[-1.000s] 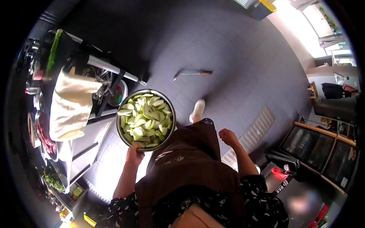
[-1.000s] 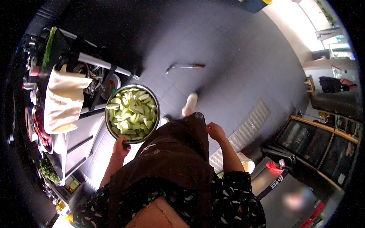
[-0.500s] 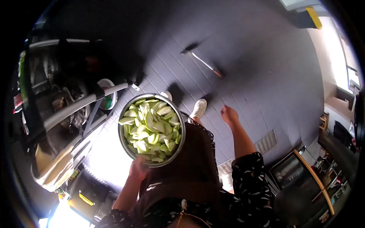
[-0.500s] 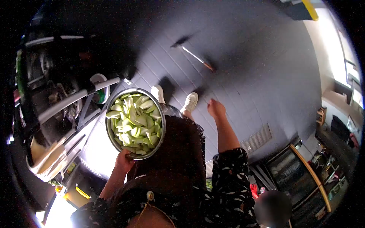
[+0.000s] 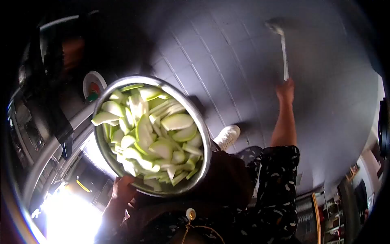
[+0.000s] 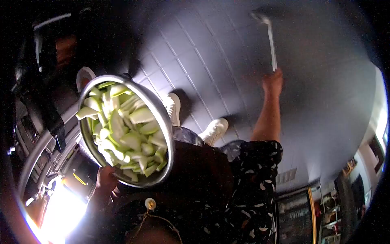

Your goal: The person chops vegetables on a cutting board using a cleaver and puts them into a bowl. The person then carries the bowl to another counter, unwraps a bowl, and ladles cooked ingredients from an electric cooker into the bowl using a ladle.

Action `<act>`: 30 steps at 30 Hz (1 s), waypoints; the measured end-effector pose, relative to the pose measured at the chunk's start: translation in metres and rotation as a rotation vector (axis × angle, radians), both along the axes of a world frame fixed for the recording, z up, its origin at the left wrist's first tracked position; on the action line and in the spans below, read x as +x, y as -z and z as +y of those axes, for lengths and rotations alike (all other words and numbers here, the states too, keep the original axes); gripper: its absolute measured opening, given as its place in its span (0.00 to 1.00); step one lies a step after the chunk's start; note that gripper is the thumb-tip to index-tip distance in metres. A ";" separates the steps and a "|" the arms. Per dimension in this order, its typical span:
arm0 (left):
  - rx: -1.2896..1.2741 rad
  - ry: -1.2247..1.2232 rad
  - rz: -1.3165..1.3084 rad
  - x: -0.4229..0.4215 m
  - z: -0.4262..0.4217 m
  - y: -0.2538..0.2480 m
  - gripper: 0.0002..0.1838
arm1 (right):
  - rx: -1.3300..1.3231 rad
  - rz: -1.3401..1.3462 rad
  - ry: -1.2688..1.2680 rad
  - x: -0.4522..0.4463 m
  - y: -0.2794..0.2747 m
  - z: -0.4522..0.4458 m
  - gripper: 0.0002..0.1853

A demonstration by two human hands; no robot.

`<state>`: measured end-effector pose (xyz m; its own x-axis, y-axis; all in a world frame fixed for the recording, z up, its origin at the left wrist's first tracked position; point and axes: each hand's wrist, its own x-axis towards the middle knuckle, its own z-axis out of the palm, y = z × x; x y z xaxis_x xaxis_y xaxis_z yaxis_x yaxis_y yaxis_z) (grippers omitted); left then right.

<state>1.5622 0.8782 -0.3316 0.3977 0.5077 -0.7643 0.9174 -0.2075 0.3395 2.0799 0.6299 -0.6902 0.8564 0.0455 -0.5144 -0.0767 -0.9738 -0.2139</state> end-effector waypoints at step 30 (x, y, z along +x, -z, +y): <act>-0.043 0.031 -0.664 0.061 -0.030 -0.168 0.14 | -0.122 0.455 0.025 -0.276 -0.488 -0.324 0.25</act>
